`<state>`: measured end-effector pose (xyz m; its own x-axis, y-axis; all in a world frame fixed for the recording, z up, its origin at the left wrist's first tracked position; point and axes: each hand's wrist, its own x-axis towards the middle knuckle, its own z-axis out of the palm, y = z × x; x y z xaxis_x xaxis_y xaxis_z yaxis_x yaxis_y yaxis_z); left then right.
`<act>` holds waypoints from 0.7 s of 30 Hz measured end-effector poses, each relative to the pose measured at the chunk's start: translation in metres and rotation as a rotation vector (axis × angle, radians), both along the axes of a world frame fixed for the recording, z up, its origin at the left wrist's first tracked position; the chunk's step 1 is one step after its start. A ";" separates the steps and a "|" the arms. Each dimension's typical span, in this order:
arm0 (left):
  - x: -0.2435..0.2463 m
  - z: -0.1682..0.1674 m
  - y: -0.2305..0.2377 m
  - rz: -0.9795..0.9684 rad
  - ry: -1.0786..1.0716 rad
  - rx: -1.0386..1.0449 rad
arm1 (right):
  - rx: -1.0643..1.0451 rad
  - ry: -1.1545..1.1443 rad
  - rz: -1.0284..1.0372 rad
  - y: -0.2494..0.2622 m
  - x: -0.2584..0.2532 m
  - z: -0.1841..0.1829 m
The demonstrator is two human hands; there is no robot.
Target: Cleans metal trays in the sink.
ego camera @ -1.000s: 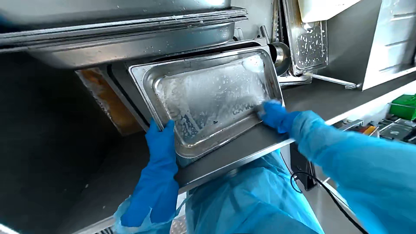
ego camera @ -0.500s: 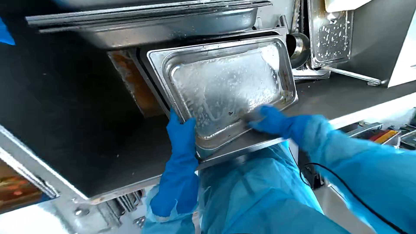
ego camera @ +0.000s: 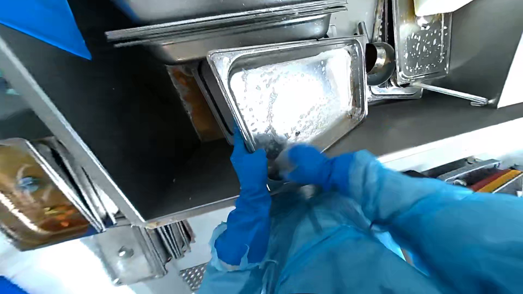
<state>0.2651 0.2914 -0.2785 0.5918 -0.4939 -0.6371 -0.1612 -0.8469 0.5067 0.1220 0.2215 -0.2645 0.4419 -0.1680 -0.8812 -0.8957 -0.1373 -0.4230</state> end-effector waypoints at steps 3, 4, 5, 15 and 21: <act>0.000 0.008 -0.003 -0.004 -0.037 0.043 | -0.571 -0.597 -0.145 0.045 -0.025 -0.084; 0.000 0.012 -0.002 -0.012 -0.036 0.056 | -0.379 -0.429 -0.083 0.020 -0.048 -0.078; 0.002 0.016 -0.002 -0.025 -0.035 0.076 | -0.240 -0.245 -0.066 -0.007 -0.071 -0.075; 0.096 0.154 -0.014 -0.256 -0.159 0.067 | -0.272 -0.235 -0.168 -0.023 -0.128 -0.035; 0.072 0.198 -0.027 -0.184 -0.163 -0.023 | -0.318 -0.753 0.054 0.008 -0.035 0.037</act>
<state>0.3371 0.2646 -0.0803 0.5841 -0.6163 -0.5282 -0.3930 -0.7841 0.4803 0.0865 0.2292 -0.2276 0.9108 -0.3215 -0.2589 -0.3758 -0.3864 -0.8423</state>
